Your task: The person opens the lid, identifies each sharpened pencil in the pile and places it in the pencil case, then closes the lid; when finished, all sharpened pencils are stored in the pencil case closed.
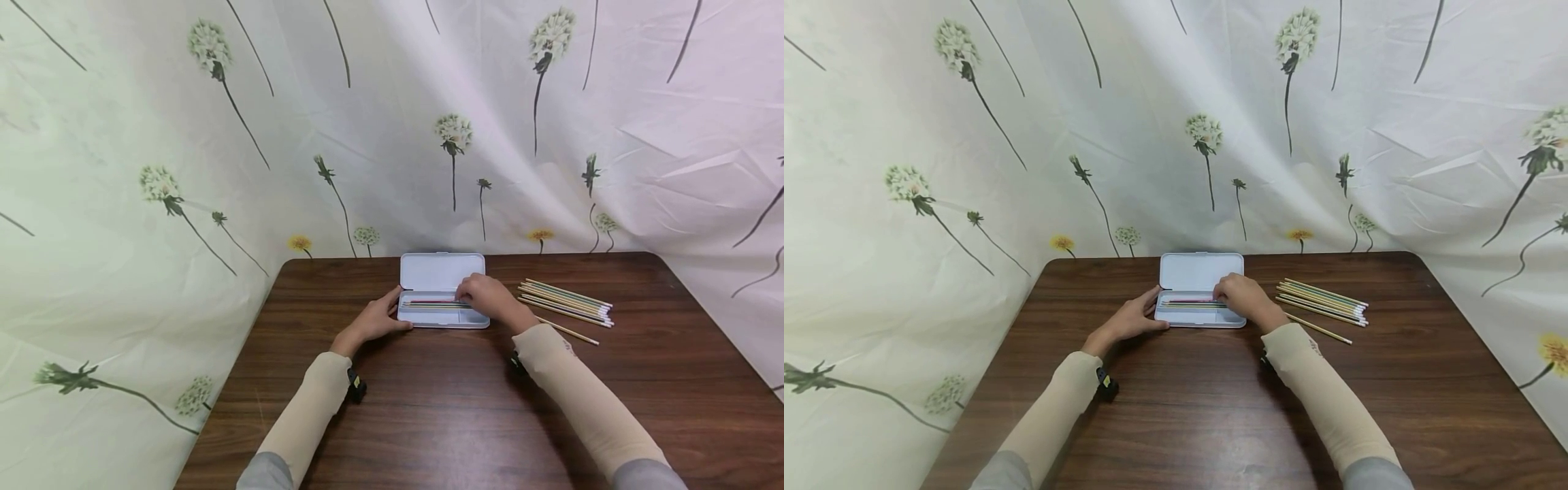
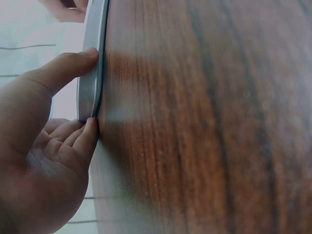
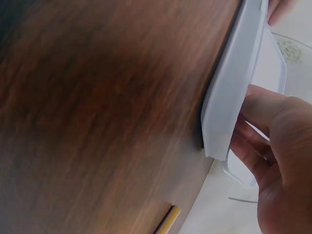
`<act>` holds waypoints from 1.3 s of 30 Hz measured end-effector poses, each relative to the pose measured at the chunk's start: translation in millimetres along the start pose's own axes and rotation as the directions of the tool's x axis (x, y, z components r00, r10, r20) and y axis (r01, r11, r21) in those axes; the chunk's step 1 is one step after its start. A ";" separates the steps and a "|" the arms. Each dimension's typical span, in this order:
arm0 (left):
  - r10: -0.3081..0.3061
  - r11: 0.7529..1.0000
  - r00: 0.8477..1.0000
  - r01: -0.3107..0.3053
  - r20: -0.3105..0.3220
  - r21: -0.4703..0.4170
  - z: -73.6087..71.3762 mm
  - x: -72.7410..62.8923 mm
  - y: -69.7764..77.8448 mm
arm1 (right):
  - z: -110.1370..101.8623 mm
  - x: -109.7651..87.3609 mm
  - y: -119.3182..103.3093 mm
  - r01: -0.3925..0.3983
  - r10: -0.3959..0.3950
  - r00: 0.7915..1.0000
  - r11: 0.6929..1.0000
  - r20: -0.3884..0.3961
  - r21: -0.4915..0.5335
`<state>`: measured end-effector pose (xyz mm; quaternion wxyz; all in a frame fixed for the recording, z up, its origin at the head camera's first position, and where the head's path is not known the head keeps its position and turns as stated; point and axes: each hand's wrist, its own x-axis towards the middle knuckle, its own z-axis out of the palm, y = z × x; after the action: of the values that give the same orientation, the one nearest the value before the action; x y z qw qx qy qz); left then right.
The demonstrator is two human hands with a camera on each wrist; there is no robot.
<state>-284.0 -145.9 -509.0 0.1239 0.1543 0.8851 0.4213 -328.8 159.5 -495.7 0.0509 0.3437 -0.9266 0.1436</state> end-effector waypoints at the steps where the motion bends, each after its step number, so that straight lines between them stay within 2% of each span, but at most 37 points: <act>1: 0.002 1.000 1.000 -0.002 -0.002 0.001 -0.1 -0.1 0.0 | 0.3 0.1 -1.2 0.009 -0.009 1.000 1.000 0.001 -0.019; 9: -0.002 1.000 1.000 0.002 -0.004 -0.001 0.0 -0.5 -0.9 | -2.2 0.1 -6.1 -0.012 0.014 0.999 0.999 0.035 -0.036; 14: -0.001 1.000 1.000 0.001 -0.003 -0.004 -0.3 -0.7 -0.6 | -3.1 -0.6 -3.5 -0.014 0.015 1.000 0.999 0.023 -0.035; 18: 0.001 1.000 1.000 -0.001 -0.002 -0.002 -0.4 -0.5 -1.0 | -9.4 -3.1 0.2 -0.030 0.030 1.000 0.999 0.001 0.011; 23: -0.001 1.000 1.000 0.001 0.000 0.001 0.0 -0.2 -2.0 | -27.1 -7.3 4.4 -0.055 0.057 0.998 0.994 -0.017 0.092; 28: -0.007 1.000 1.000 0.007 0.000 0.006 0.4 -0.1 -1.6 | -48.3 -17.5 12.9 -0.065 0.071 0.996 0.992 -0.048 0.113; 34: 0.003 1.000 1.000 -0.003 0.002 0.003 0.8 -0.4 0.2 | -75.3 -39.6 29.1 -0.049 0.061 0.995 0.990 -0.084 0.135; 39: 0.005 1.000 1.000 -0.005 0.003 0.003 0.0 -1.1 0.8 | -95.4 -63.9 44.8 -0.087 0.099 0.992 0.986 -0.084 0.141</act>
<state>-282.8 -145.9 -508.3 0.1237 0.1571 0.8852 0.4199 -310.0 260.4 -427.4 0.0626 0.2958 -0.9264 0.2244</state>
